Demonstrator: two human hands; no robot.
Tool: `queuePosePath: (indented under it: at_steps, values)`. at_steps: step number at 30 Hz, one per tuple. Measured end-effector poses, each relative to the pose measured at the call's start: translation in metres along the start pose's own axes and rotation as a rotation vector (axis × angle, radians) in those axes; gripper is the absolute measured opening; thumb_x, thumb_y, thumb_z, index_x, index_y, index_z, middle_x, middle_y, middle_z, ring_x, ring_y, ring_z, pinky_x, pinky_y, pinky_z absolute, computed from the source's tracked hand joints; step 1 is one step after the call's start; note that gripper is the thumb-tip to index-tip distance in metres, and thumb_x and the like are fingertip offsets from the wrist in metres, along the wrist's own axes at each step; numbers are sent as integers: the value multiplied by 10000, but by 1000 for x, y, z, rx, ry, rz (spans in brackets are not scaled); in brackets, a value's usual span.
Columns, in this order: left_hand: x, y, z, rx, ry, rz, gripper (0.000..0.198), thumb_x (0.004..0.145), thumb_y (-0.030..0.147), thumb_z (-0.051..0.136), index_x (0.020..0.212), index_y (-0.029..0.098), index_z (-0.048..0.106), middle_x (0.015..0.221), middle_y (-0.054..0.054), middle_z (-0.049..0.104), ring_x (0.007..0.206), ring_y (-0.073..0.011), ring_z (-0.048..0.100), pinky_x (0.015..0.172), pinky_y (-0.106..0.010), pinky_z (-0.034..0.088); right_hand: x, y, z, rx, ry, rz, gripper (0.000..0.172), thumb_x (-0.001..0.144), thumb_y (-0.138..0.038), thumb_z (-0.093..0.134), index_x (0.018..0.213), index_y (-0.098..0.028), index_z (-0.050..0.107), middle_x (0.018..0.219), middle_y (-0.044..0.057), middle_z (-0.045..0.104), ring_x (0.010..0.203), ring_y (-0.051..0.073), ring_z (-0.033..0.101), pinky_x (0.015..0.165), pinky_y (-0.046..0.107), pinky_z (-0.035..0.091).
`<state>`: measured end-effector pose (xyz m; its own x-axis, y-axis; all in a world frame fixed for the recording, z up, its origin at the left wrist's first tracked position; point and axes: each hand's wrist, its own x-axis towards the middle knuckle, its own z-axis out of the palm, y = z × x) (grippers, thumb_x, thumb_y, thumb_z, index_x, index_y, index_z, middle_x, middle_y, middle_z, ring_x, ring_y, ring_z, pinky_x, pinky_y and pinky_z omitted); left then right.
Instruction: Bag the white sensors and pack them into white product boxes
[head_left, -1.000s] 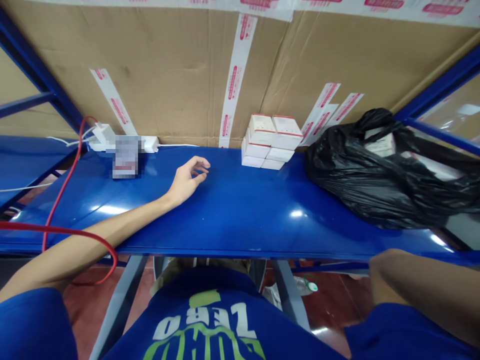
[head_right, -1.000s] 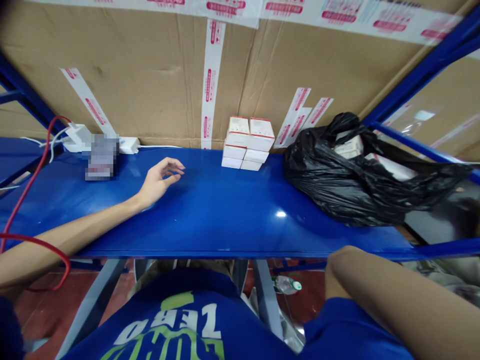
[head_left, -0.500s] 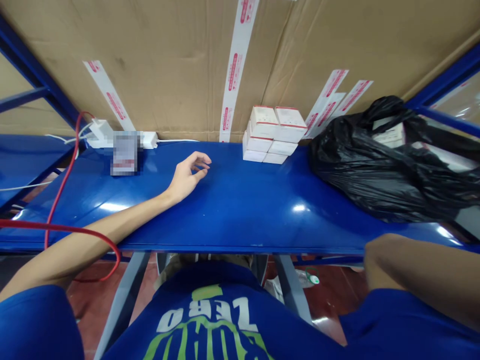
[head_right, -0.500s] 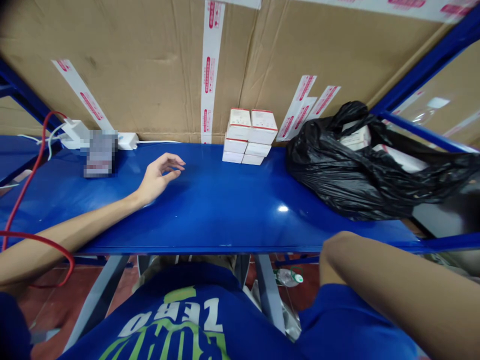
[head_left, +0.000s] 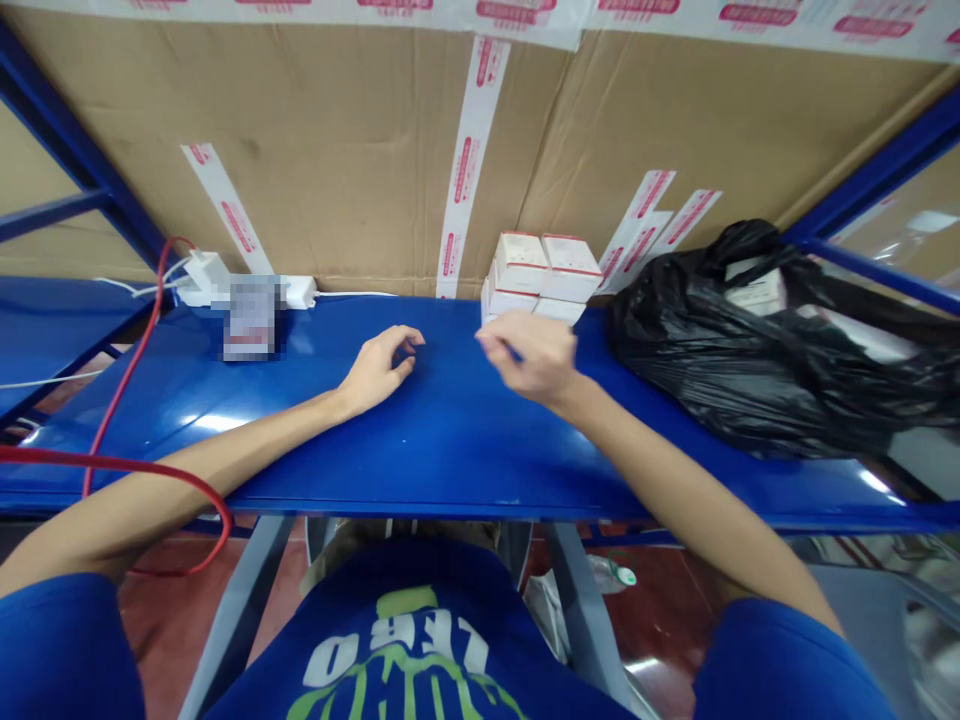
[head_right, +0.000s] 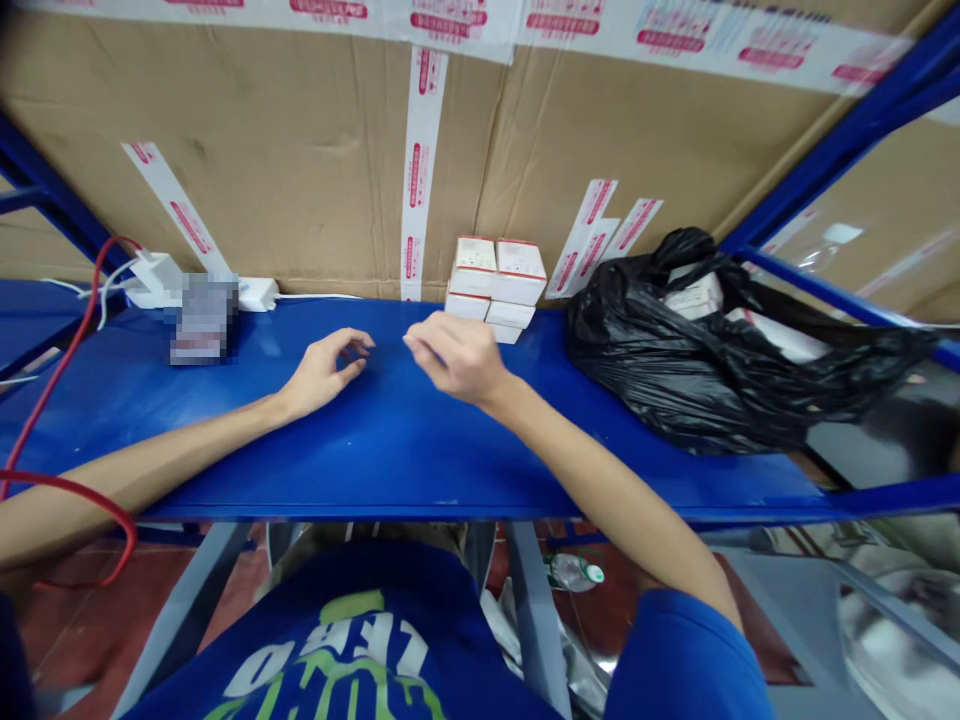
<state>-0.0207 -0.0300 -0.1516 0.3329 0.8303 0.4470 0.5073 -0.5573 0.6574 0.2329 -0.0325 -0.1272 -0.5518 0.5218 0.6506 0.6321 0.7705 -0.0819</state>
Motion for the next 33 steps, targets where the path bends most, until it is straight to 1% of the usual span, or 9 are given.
queuePosePath:
  at_steps: [3,5,8,13,20,24,27,29,33]
  values:
    - [11,-11,5,126,-101,28,326,757,66,582,1018,232,685,994,-22,689,844,-193,664,909,-372,566,0,2,28,-25,-90,-86,362,1065,-270,448,926,-169,767,852,106,747,794,208,698,747,328,559]
    - [19,-17,7,164,-130,52,363,738,26,556,999,236,695,995,-26,683,877,-204,664,951,-382,556,-3,2,42,-26,-141,-73,324,1043,-233,475,919,-163,766,873,114,751,797,212,698,744,326,551]
    - [23,-24,9,212,-94,119,405,757,-3,503,1002,249,706,1047,-47,695,1031,-235,661,1030,-406,524,-10,1,51,-11,-150,-24,296,1037,-236,488,955,-169,764,926,114,756,849,216,704,786,328,558]
    - [17,-26,5,305,-49,206,394,831,33,461,1006,259,732,1060,-66,739,976,-249,670,949,-411,545,-14,2,47,46,-157,20,299,1035,-236,474,984,-168,761,967,118,759,913,224,707,833,342,577]
    - [14,-27,3,305,-36,191,441,748,9,487,979,266,761,1084,-51,778,912,-257,700,891,-407,535,-15,7,46,119,-211,12,305,1023,-240,459,982,-181,756,1019,126,771,942,253,695,900,437,587]
    - [14,-30,7,328,-27,226,422,781,24,484,999,249,767,1073,-59,784,907,-258,704,886,-413,545,-18,7,45,136,-226,20,319,1029,-236,444,1007,-172,756,1056,134,767,973,254,698,935,441,579]
    - [14,-28,8,359,-36,285,381,837,46,460,1008,219,754,1064,-87,781,910,-264,702,868,-427,565,-14,8,40,53,-187,38,336,1029,-230,428,1037,-156,756,1082,156,760,997,279,694,947,482,564]
    - [14,-26,8,403,-34,315,353,876,65,446,1014,205,739,1058,-91,777,925,-253,704,854,-414,579,-4,14,31,-70,-112,75,344,1022,-218,419,1100,-154,747,1174,184,739,1092,325,671,991,552,523]
    - [13,-25,7,486,-35,367,326,928,95,419,1024,186,716,1043,-86,774,961,-227,721,848,-379,604,26,41,5,-309,10,213,424,965,-252,535,1382,-253,614,1465,172,596,1370,434,485,1086,700,381]
